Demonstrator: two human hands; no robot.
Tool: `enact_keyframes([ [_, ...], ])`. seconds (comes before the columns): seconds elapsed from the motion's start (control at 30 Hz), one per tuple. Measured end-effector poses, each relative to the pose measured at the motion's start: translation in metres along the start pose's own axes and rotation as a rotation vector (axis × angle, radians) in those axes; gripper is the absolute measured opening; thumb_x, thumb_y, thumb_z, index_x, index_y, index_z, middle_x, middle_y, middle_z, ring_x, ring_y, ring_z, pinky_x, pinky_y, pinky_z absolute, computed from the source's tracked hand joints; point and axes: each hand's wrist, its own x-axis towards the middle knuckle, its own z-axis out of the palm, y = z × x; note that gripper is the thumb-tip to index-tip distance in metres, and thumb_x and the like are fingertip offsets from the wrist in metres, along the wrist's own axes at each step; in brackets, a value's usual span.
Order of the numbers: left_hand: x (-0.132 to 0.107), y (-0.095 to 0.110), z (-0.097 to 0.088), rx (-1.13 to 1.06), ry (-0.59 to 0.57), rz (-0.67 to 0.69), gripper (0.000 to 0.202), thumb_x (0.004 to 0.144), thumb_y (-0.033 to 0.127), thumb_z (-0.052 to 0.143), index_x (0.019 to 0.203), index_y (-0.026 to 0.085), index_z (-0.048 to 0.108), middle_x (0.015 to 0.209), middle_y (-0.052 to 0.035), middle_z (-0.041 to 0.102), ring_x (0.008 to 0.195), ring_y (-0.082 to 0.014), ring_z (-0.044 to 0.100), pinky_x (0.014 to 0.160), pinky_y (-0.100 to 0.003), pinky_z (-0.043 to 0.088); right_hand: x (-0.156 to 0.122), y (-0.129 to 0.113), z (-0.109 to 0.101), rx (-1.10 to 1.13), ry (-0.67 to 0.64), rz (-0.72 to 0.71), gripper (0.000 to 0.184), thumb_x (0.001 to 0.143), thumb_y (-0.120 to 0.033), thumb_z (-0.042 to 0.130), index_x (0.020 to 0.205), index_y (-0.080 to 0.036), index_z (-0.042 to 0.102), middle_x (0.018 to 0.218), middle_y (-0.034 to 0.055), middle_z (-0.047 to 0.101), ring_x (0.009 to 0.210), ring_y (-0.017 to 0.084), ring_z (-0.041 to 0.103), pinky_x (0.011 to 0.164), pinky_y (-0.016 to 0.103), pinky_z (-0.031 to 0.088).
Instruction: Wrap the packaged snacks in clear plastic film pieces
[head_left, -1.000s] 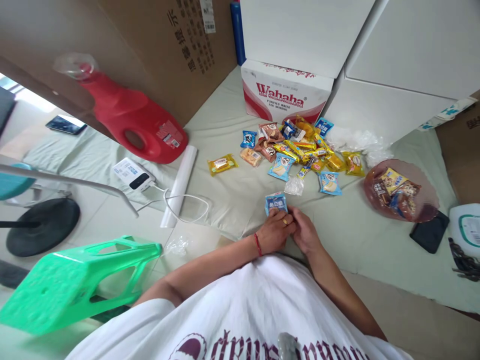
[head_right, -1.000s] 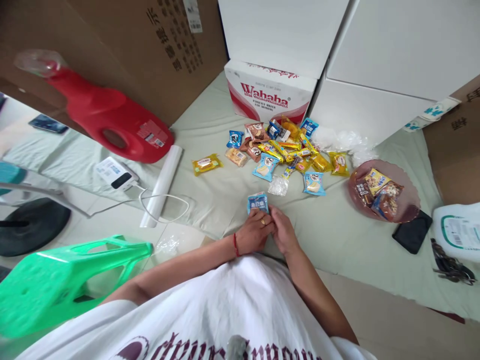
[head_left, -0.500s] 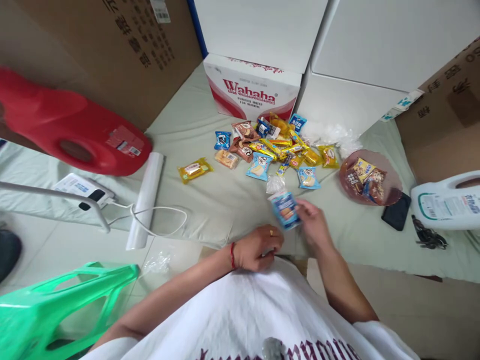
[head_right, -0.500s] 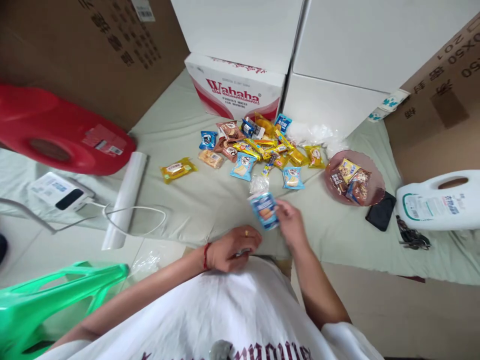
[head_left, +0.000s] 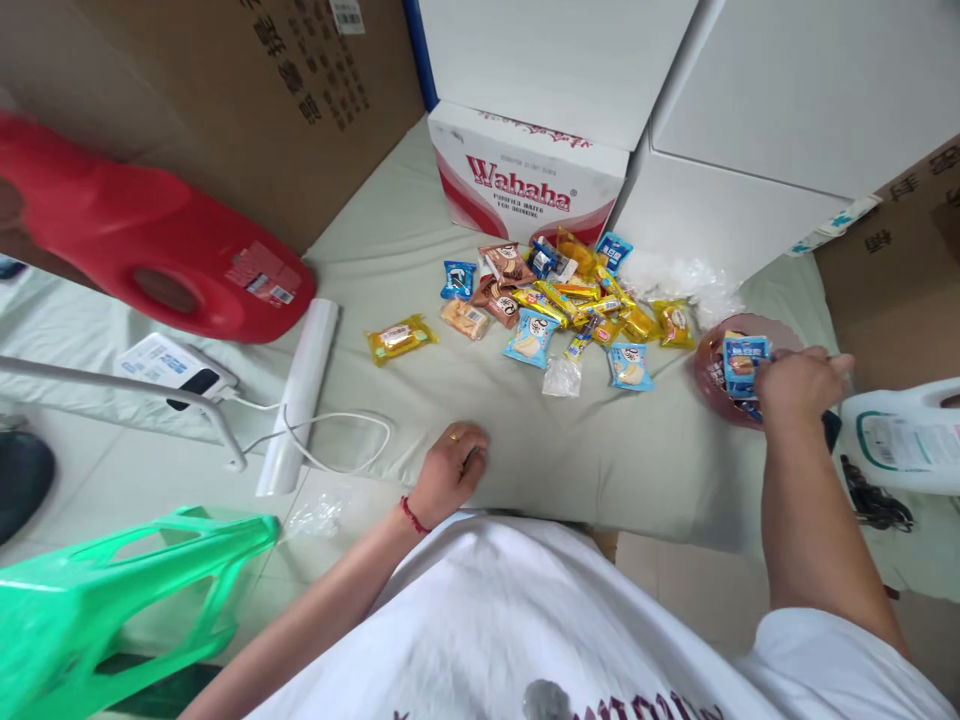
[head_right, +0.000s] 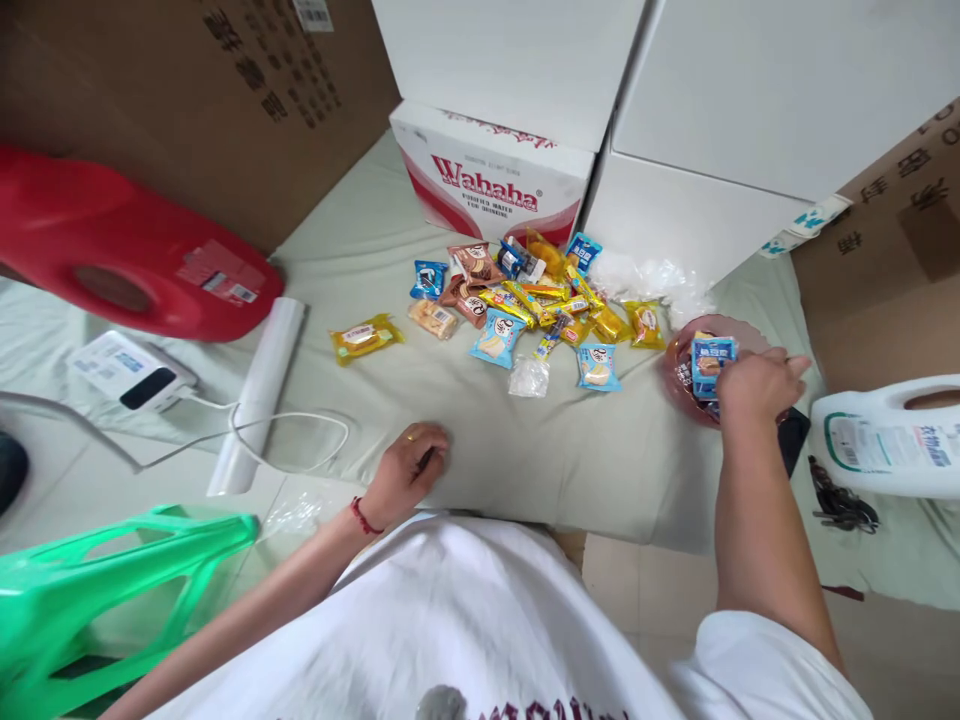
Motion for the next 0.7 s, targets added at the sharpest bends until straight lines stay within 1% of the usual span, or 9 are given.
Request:
enact_keyframes([
  [0.1, -0.003, -0.009, 0.007, 0.048, 0.046, 0.072, 0.018, 0.092, 0.011, 0.047, 0.095, 0.022, 0.062, 0.095, -0.0077, 0.067, 0.104, -0.0219, 0.065, 0.089, -0.037, 0.056, -0.008, -0.026, -0.012, -0.129, 0.006, -0.039, 0.032, 0.091, -0.04, 0.063, 0.104, -0.016, 0.079, 0.115, 0.0262, 0.066, 0.121, 0.043, 0.054, 0.091, 0.057, 0.043],
  [0.2, -0.006, -0.013, 0.013, 0.094, 0.058, 0.161, 0.019, 0.091, 0.009, 0.049, 0.096, 0.021, 0.062, 0.094, -0.0085, 0.067, 0.104, -0.0234, 0.064, 0.089, -0.039, 0.057, -0.032, -0.06, -0.011, 0.08, -0.11, -0.258, 0.04, 0.099, -0.043, 0.048, 0.113, -0.019, 0.077, 0.108, 0.0183, 0.074, 0.101, 0.031, 0.065, 0.088, 0.043, 0.046],
  [0.27, -0.007, -0.015, 0.015, 0.112, 0.069, 0.192, 0.02, 0.09, 0.007, 0.049, 0.097, 0.02, 0.062, 0.093, -0.0087, 0.067, 0.102, -0.0239, 0.063, 0.088, -0.039, 0.057, -0.054, -0.083, 0.002, 0.149, -0.199, -0.276, 0.045, 0.1, -0.048, 0.045, 0.117, -0.019, 0.076, 0.104, 0.015, 0.076, 0.094, 0.029, 0.068, 0.084, 0.039, 0.047],
  [0.4, -0.007, -0.014, 0.015, 0.155, 0.076, 0.196, 0.021, 0.09, 0.007, 0.049, 0.098, 0.02, 0.063, 0.094, -0.0087, 0.066, 0.103, -0.0251, 0.063, 0.089, -0.04, 0.057, -0.088, -0.12, 0.039, 0.081, -0.429, -0.158, 0.058, 0.096, -0.059, 0.051, 0.129, -0.015, 0.068, 0.102, 0.0161, 0.077, 0.092, 0.03, 0.069, 0.076, 0.035, 0.046],
  [0.47, -0.007, -0.012, 0.014, 0.148, 0.079, 0.196, 0.021, 0.091, 0.007, 0.05, 0.099, 0.02, 0.063, 0.094, -0.0085, 0.066, 0.102, -0.0245, 0.064, 0.088, -0.039, 0.058, -0.097, -0.128, 0.05, 0.115, -0.547, -0.168, 0.055, 0.094, -0.058, 0.055, 0.126, -0.015, 0.068, 0.1, 0.0145, 0.076, 0.087, 0.028, 0.068, 0.072, 0.033, 0.045],
  [0.53, -0.006, -0.012, 0.013, 0.12, 0.084, 0.196, 0.021, 0.091, 0.006, 0.05, 0.099, 0.02, 0.063, 0.094, -0.0083, 0.066, 0.102, -0.0236, 0.064, 0.087, -0.038, 0.057, -0.103, -0.127, 0.052, 0.197, -0.596, -0.233, 0.052, 0.094, -0.057, 0.054, 0.122, -0.017, 0.07, 0.098, 0.0124, 0.075, 0.083, 0.026, 0.066, 0.072, 0.032, 0.046],
  [0.6, -0.005, -0.011, 0.012, 0.109, 0.093, 0.196, 0.022, 0.091, 0.005, 0.05, 0.1, 0.019, 0.063, 0.094, -0.0084, 0.066, 0.102, -0.0233, 0.063, 0.087, -0.037, 0.057, -0.105, -0.118, 0.043, 0.264, -0.519, -0.312, 0.054, 0.095, -0.058, 0.052, 0.122, -0.016, 0.07, 0.099, 0.0124, 0.074, 0.084, 0.025, 0.065, 0.076, 0.034, 0.048],
  [0.63, -0.005, -0.011, 0.013, 0.114, 0.097, 0.198, 0.021, 0.091, 0.005, 0.05, 0.1, 0.019, 0.063, 0.094, -0.0086, 0.066, 0.103, -0.0234, 0.063, 0.088, -0.037, 0.057, -0.106, -0.11, 0.036, 0.275, -0.421, -0.337, 0.054, 0.096, -0.058, 0.051, 0.123, -0.016, 0.071, 0.101, 0.013, 0.073, 0.088, 0.026, 0.065, 0.08, 0.036, 0.049],
  [0.7, -0.005, -0.012, 0.014, 0.136, 0.098, 0.207, 0.021, 0.091, 0.005, 0.051, 0.101, 0.019, 0.063, 0.095, -0.0087, 0.066, 0.103, -0.0239, 0.062, 0.088, -0.038, 0.057, -0.105, -0.091, 0.019, 0.237, -0.131, -0.311, 0.053, 0.098, -0.056, 0.049, 0.124, -0.015, 0.071, 0.107, 0.0153, 0.071, 0.1, 0.029, 0.064, 0.088, 0.041, 0.049],
])
